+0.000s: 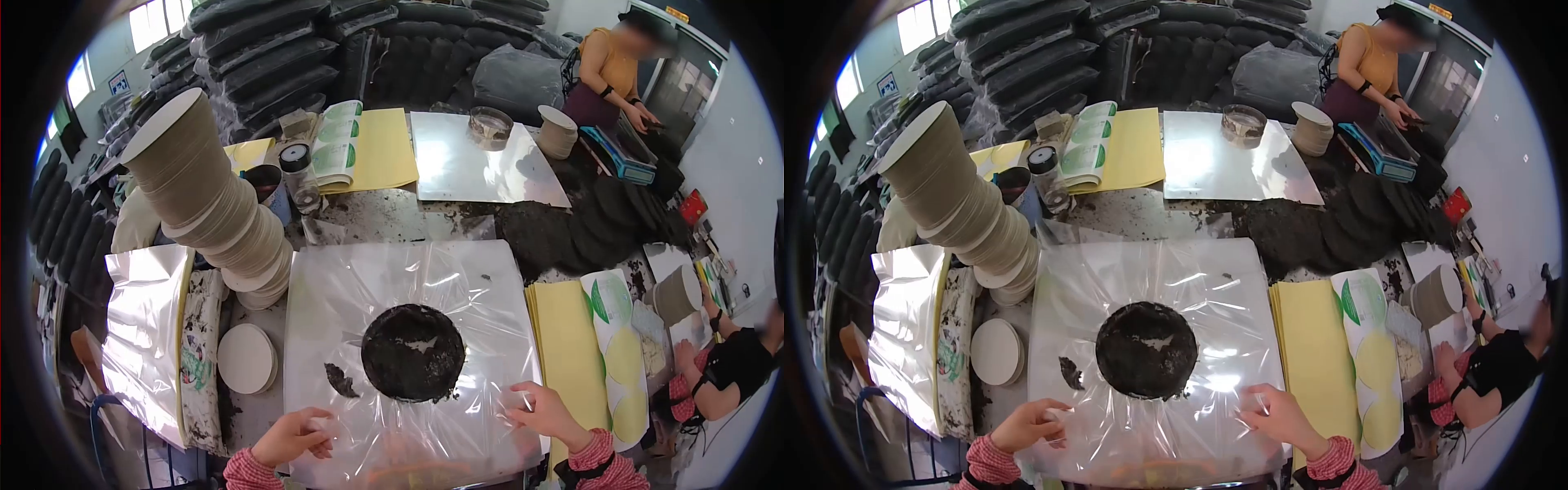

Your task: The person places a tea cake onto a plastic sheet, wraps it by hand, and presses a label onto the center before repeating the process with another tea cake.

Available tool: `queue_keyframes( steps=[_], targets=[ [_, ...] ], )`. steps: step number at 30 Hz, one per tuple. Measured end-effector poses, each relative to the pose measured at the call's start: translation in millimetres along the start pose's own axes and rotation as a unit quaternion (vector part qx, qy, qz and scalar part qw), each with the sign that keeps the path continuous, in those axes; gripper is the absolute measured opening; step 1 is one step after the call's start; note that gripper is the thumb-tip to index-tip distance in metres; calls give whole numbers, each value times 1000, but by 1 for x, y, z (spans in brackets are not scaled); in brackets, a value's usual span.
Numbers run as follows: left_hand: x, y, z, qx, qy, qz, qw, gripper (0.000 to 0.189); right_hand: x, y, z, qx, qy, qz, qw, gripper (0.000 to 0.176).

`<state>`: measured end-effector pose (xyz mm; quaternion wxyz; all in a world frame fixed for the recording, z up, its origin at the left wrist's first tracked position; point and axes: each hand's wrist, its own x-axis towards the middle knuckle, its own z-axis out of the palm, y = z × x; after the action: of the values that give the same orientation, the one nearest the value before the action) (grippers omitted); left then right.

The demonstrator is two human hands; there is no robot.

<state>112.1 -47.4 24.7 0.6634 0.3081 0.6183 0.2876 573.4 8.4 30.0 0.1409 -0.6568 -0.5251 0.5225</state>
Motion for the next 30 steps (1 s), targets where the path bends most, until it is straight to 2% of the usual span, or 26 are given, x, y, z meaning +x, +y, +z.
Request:
queue_keyframes(
  steps=[2, 3, 4, 5, 6, 7, 8, 9, 10, 11, 13, 15, 16, 17, 18, 19, 20, 21, 22, 23, 24, 26, 27, 28, 30],
  targets=[
    [-8, 43, 5, 144, -92, 106, 980, 25, -3, -36, -22, 125, -100, -97, 982, 45],
    [-16, 60, 7, 21, -45, 156, 986, 22, -8, -55, -38, 271, -80, -161, 946, 42],
    [-15, 57, 7, 24, -46, 158, 986, 22, -12, -64, -53, 408, -56, -226, 883, 38],
    [-8, 49, 5, -112, 28, 259, 959, 20, -6, -56, -61, 409, -54, -234, 880, 38],
    [4, 38, 0, -244, 98, 354, 897, 19, 14, -40, -67, 382, 94, -232, 890, 36],
    [31, 5, -11, -54, 241, 354, 902, 16, 37, -23, -72, 348, 241, -223, 878, 34],
    [50, -32, -18, 224, 321, 370, 843, 20, 66, 17, -67, 236, 249, -217, 914, 36],
    [78, -82, -33, 159, 190, 420, 873, 39, 85, 53, -54, 121, 257, -209, 936, 38],
    [69, -63, -20, 372, 196, 443, 792, 50, 80, 60, -34, 49, 226, -221, 948, 43],
    [58, -45, 3, 566, 192, 437, 672, 62, 78, 55, -10, -25, 192, -224, 955, 50],
    [69, -32, 42, 456, 248, 569, 638, 85, 83, 42, 36, -209, 77, -335, 915, 85],
    [105, -22, 63, 438, 186, 664, 577, 92, 87, 12, 85, -310, 119, -337, 881, 114],
    [104, -4, 78, 437, 123, 665, 593, 95, 85, -5, 94, -293, 70, -303, 904, 127],
    [103, 15, 90, 421, 47, 639, 642, 86, 86, -3, 103, -243, 77, -308, 917, 125],
    [105, 15, 94, 421, 38, 595, 683, 67, 87, -2, 107, -199, 85, -313, 925, 123],
    [110, 14, 101, 436, 101, 524, 725, 59, 93, -6, 106, -194, 98, -312, 925, 123],
    [114, 11, 111, 442, 166, 443, 762, 50, 98, -14, 107, 79, 93, -300, 946, 118],
    [114, 18, 121, 441, 162, 444, 763, 50, 100, -25, 110, 345, 77, -267, 897, 114],
    [113, 26, 132, 462, 186, 380, 779, 46, 99, -38, 114, 344, 77, -262, 898, 114],
    [113, 29, 139, 480, 211, 313, 792, 43, 94, -63, 114, 256, 172, -348, 885, 100],
    [114, 28, 142, 477, 211, 311, 794, 43, 94, -82, 117, 162, 262, -428, 850, 88],
    [113, 25, 139, 409, 202, 383, 803, 43, 106, -92, 130, -48, 256, -556, 789, 68],
    [112, 26, 133, 411, 204, 383, 802, 43, 101, -96, 137, -44, 222, -550, 804, 58],
    [111, 29, 125, 320, 207, 431, 818, 52, 102, -93, 140, -43, 224, -553, 801, 58],
    [107, 32, 107, 123, 207, 511, 825, 69, 104, -89, 138, -128, 162, -514, 833, 47]
  ],
)
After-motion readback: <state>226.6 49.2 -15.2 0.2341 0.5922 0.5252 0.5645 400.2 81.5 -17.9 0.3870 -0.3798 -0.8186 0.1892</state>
